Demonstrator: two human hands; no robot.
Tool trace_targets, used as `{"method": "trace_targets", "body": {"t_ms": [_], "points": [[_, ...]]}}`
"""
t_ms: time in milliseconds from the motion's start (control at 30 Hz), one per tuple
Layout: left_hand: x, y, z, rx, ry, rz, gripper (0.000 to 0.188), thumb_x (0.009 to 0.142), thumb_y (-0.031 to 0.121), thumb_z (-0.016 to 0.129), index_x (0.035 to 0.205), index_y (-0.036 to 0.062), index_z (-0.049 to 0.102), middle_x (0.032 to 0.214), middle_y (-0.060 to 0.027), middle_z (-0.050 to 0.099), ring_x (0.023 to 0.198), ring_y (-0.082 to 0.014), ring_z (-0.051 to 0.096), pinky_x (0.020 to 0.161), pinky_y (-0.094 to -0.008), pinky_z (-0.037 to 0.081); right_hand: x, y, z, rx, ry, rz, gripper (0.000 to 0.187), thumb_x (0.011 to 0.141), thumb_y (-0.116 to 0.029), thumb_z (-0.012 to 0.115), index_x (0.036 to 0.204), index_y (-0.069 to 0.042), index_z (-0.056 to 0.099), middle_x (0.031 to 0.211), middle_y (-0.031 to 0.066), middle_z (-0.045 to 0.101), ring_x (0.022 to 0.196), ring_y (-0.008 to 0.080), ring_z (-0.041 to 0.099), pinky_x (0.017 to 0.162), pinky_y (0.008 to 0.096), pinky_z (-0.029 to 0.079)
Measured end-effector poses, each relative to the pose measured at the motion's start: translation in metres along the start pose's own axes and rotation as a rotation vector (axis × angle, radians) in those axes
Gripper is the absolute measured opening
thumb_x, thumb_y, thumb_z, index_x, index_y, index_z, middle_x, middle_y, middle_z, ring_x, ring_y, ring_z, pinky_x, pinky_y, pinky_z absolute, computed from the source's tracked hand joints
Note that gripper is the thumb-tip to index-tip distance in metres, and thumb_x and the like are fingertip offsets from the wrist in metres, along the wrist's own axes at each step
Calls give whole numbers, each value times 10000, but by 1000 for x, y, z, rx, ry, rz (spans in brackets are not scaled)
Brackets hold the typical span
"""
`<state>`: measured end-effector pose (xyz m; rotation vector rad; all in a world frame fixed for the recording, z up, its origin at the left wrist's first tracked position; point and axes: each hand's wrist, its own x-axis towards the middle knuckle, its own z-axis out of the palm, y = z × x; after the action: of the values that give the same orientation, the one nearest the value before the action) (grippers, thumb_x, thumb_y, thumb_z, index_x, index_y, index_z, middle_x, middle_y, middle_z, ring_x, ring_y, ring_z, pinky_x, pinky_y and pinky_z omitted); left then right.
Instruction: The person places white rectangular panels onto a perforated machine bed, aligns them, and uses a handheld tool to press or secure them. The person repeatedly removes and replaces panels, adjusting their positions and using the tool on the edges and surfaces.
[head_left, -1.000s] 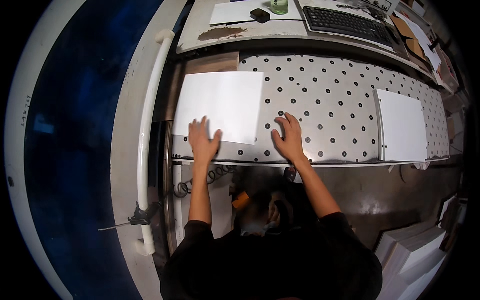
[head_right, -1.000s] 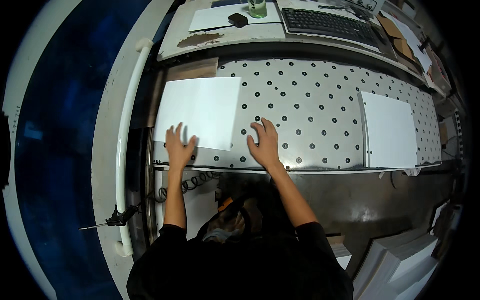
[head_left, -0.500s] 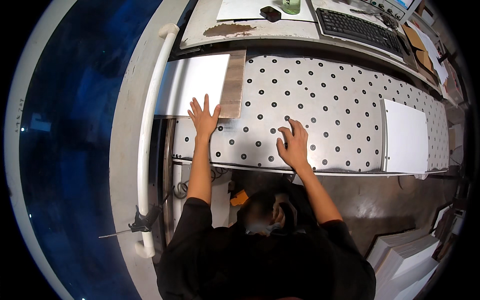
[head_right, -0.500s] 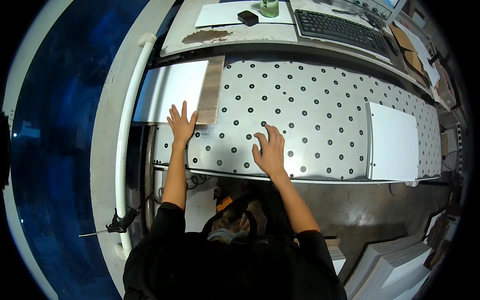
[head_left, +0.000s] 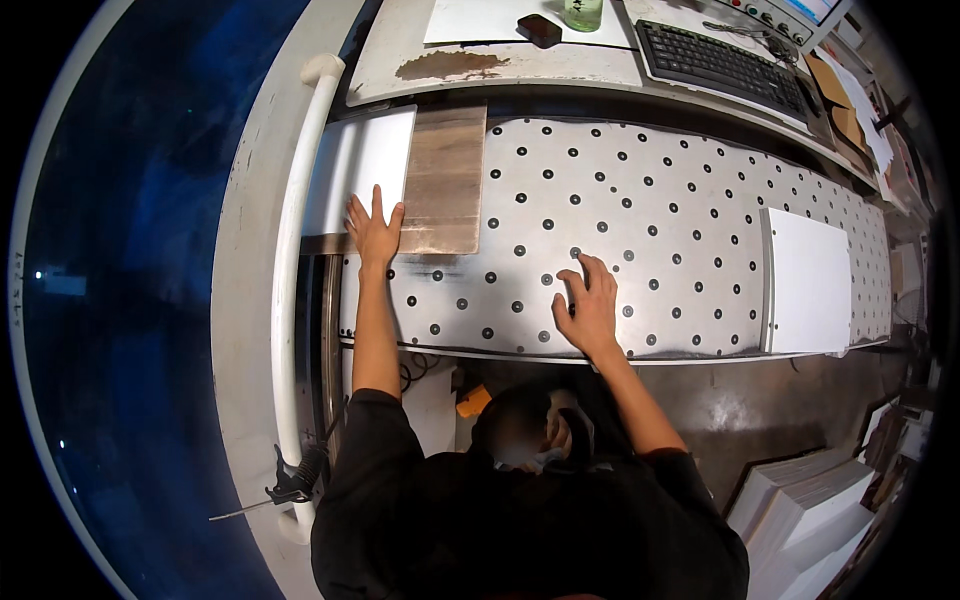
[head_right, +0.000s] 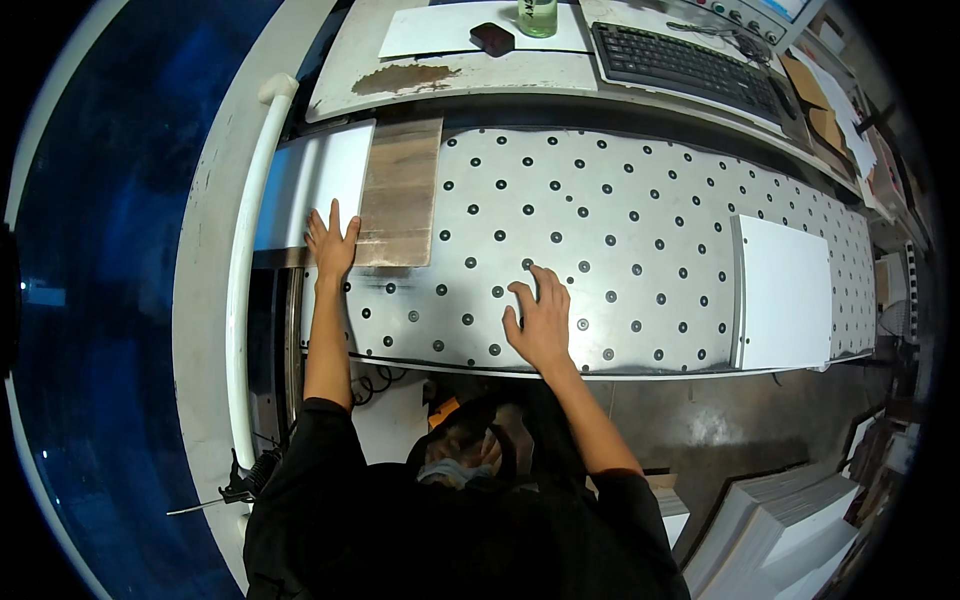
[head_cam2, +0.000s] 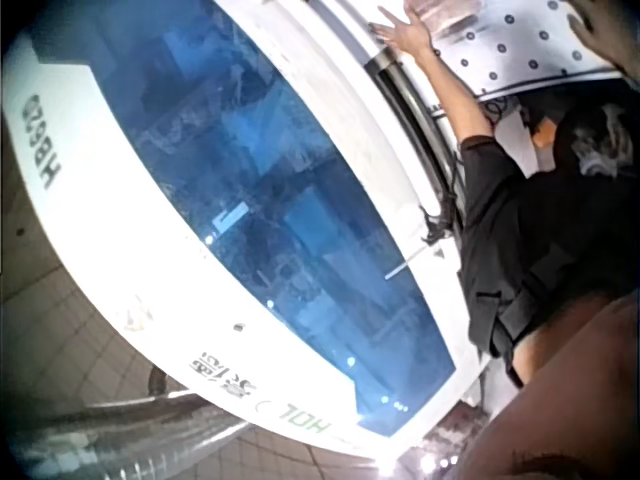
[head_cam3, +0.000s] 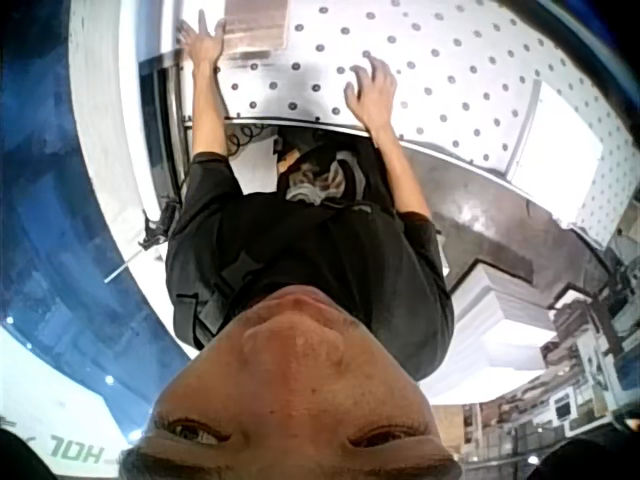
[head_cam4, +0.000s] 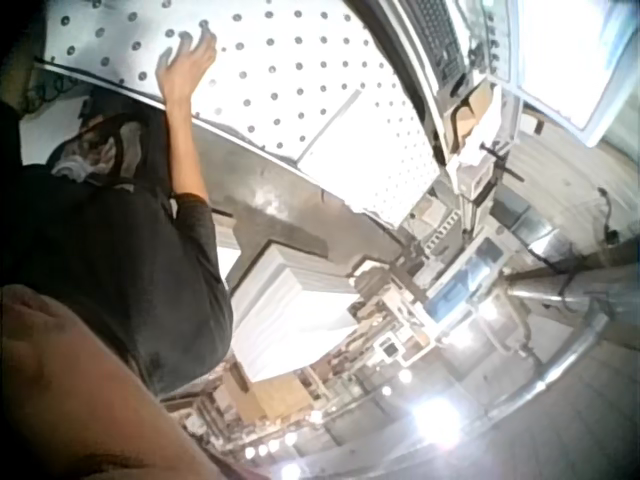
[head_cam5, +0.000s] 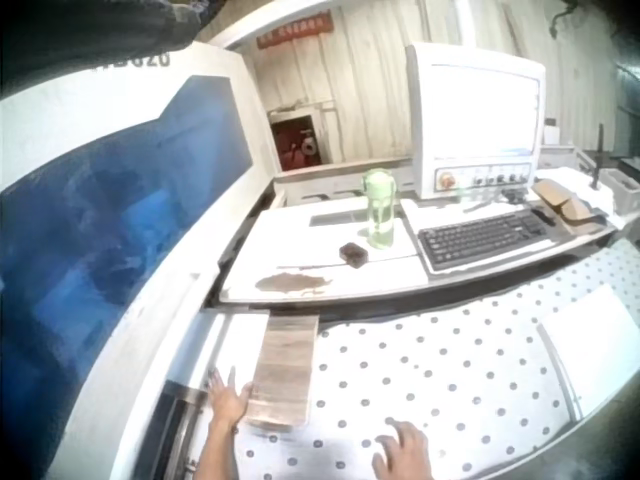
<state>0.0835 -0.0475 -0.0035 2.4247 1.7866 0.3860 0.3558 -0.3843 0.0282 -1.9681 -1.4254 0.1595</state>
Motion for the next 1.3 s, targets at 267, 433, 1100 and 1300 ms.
{"method": "trace_targets", "body": {"t_ms": [267,433,1100,1300], "points": [[4,-21,-2,33,41,19,763,994,605,504,1616,212,303,1636,-326,192,1529,-489,150,1229,-600,95,0,-3,-1,-26,-33,1,358,824,-163,669,1170,-92,612,1408,243,464,1357,452,394,1120,549,307],[5,-15,-5,2,44,18,757,988,602,520,1603,201,335,1632,-328,198,1525,-488,163,1229,-598,106,0,-2,1,-49,-10,-21,359,827,-164,666,1173,-85,610,1404,247,465,1356,449,393,1116,547,308],[-37,-41,3,-168,255,-526,1056,800,752,676,1568,84,399,1623,-278,298,1501,-579,104,1225,-601,140,113,-42,85,-32,-340,-280,836,852,-482,757,1535,-143,415,1583,331,291,1509,462,229,1229,572,178],[-41,-30,-1,-188,297,-496,1043,819,736,672,1543,28,422,1603,-314,307,1518,-542,112,1225,-576,193,128,-35,93,-78,-328,-452,663,916,-456,698,1465,-135,510,1512,326,418,1441,480,363,1200,527,301]]}}
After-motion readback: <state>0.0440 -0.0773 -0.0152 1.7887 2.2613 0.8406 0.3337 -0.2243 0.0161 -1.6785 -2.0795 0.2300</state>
